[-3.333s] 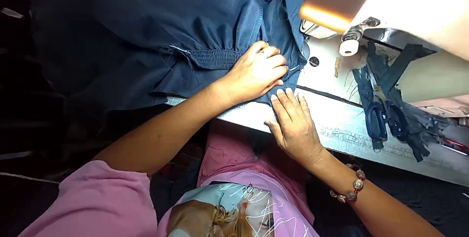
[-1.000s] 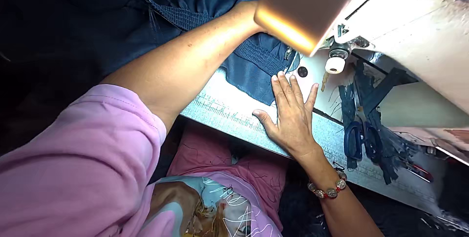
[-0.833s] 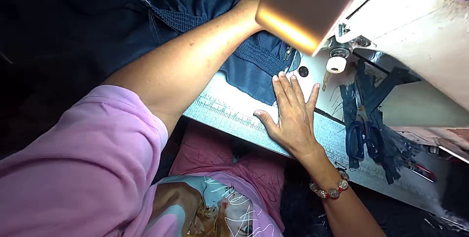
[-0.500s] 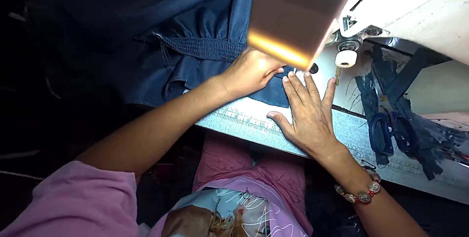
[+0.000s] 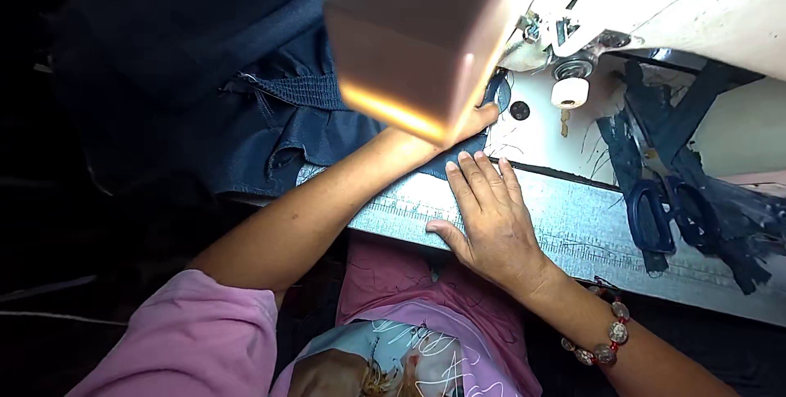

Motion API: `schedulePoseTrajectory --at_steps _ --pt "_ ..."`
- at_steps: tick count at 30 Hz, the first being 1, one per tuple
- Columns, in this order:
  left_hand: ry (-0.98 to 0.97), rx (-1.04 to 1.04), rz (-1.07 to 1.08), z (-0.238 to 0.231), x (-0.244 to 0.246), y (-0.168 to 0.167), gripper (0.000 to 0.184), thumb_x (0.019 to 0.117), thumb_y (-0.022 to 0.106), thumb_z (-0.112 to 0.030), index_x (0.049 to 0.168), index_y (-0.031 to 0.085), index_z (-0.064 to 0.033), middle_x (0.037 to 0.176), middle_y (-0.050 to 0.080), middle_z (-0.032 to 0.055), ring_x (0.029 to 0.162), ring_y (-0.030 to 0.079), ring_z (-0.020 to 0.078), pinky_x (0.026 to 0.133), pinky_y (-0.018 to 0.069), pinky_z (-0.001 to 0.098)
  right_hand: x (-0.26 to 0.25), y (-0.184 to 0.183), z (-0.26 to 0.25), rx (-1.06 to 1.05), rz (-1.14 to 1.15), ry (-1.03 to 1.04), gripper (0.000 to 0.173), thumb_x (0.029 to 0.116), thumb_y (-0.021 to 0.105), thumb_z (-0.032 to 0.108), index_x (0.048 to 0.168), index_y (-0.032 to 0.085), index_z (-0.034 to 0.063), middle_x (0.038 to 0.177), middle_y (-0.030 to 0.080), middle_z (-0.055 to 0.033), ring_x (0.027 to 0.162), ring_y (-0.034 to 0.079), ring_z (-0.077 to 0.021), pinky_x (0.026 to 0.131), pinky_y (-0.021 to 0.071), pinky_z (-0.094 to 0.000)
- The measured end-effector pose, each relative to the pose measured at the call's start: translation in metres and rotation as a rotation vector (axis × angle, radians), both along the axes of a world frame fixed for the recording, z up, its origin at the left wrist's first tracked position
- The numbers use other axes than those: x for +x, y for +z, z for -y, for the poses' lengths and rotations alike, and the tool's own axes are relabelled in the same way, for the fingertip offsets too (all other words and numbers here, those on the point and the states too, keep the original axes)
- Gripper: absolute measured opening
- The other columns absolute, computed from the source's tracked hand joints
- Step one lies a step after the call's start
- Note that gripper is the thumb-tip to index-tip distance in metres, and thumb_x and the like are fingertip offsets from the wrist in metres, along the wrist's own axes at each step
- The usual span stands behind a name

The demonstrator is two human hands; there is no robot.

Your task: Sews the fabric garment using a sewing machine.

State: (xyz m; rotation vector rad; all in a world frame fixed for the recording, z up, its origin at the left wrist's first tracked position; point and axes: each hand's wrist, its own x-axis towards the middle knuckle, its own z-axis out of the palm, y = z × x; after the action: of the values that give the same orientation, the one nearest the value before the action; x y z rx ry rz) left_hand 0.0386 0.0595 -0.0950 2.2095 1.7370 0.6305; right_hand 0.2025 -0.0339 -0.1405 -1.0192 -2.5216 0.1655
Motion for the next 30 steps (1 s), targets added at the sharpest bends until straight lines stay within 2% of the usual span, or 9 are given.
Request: schedulePoseTrajectory --at_steps 4,9,11,13,16,21,25,28,30 --pt "-0.066 -0.035 0.085 -0.001 -0.007 0.001 0.024 0.0951 0.059 -0.020 0.084 0.072 -0.0035 0.083 0.063 0.0108 0.087 0.060 0.0243 0.076 0.0417 0.0427 -0.001 0.000 0.000 -0.001 -0.013 -0.002 0.075 0.1034 0.035 0.060 0.136 0.063 -0.0019 0.142 0.060 -0.0217 0.138 0.052 -0.0391 0.115 0.0341 -0.0612" --pt "-0.064 -0.133 0.083 -0.002 -0.011 -0.002 0.026 0.0992 0.055 -0.023 0.093 0.074 -0.0072 0.093 0.064 0.0100 0.100 0.057 0.0279 0.086 0.0372 0.0493 0.004 0.005 -0.007 -0.079 -0.069 0.053 0.069 0.1031 0.041 0.057 0.134 0.064 0.0001 0.141 0.061 -0.0203 0.136 0.054 -0.0387 0.113 0.0355 -0.0636" --pt "-0.075 -0.113 0.107 -0.001 -0.011 -0.005 0.024 0.0987 0.055 -0.020 0.093 0.074 -0.0060 0.093 0.063 0.0104 0.099 0.057 0.0281 0.086 0.0362 0.0493 0.013 0.017 -0.024 -0.195 -0.171 0.093 0.051 0.1031 0.050 0.044 0.122 0.072 0.0015 0.130 0.068 -0.0177 0.127 0.062 -0.0358 0.108 0.0444 -0.0569" --pt "-0.104 -0.090 0.139 0.000 -0.012 -0.005 0.022 0.0986 0.057 -0.017 0.094 0.074 -0.0041 0.092 0.064 0.0110 0.097 0.057 0.0270 0.087 0.0349 0.0488 0.023 0.031 -0.047 -0.242 -0.260 0.026 0.029 0.1015 0.057 0.021 0.110 0.074 -0.0013 0.114 0.072 -0.0178 0.110 0.068 -0.0336 0.095 0.0525 -0.0496" --pt "-0.110 -0.067 0.153 0.003 -0.011 -0.004 0.020 0.0985 0.057 -0.015 0.093 0.073 -0.0038 0.092 0.063 0.0105 0.095 0.057 0.0243 0.087 0.0346 0.0471 0.030 0.038 -0.071 -0.224 -0.227 -0.088 0.024 0.0984 0.056 0.003 0.116 0.071 -0.0041 0.121 0.066 -0.0223 0.113 0.062 -0.0397 0.097 0.0469 -0.0526" --pt "-0.108 -0.029 0.150 0.004 -0.010 -0.008 0.021 0.0973 0.054 -0.014 0.091 0.072 -0.0043 0.089 0.064 0.0104 0.095 0.058 0.0247 0.088 0.0345 0.0472 0.025 0.029 -0.079 -0.167 -0.171 -0.102 0.031 0.0986 0.055 0.002 0.123 0.072 0.0051 0.123 0.064 -0.0206 0.112 0.058 -0.0411 0.093 0.0432 -0.0553" --pt "-0.099 -0.027 0.147 0.003 -0.012 -0.014 0.022 0.0999 0.055 -0.018 0.093 0.073 -0.0067 0.091 0.065 0.0078 0.094 0.058 0.0227 0.088 0.0343 0.0474 0.021 0.027 -0.080 -0.106 -0.100 -0.121 0.031 0.0974 0.056 0.002 0.122 0.073 0.0065 0.120 0.063 -0.0217 0.108 0.058 -0.0418 0.087 0.0432 -0.0564" --pt "-0.096 0.101 0.062 -0.009 -0.034 -0.059 0.025 0.1013 0.052 -0.040 0.100 0.073 -0.0249 0.096 0.064 -0.0043 0.099 0.059 0.0160 0.087 0.0374 0.0470 0.019 0.026 -0.079 -0.108 -0.073 -0.161 0.032 0.0977 0.055 0.003 0.123 0.074 0.0088 0.123 0.063 -0.0200 0.109 0.058 -0.0409 0.087 0.0436 -0.0566" --pt "-0.090 0.113 0.050 -0.012 -0.039 -0.068 0.026 0.1011 0.052 -0.043 0.101 0.073 -0.0273 0.098 0.064 -0.0050 0.100 0.058 0.0166 0.087 0.0373 0.0478 0.019 0.024 -0.080 -0.105 -0.070 -0.171 0.032 0.0978 0.055 0.003 0.123 0.074 0.0096 0.124 0.063 -0.0201 0.110 0.058 -0.0408 0.087 0.0434 -0.0568"
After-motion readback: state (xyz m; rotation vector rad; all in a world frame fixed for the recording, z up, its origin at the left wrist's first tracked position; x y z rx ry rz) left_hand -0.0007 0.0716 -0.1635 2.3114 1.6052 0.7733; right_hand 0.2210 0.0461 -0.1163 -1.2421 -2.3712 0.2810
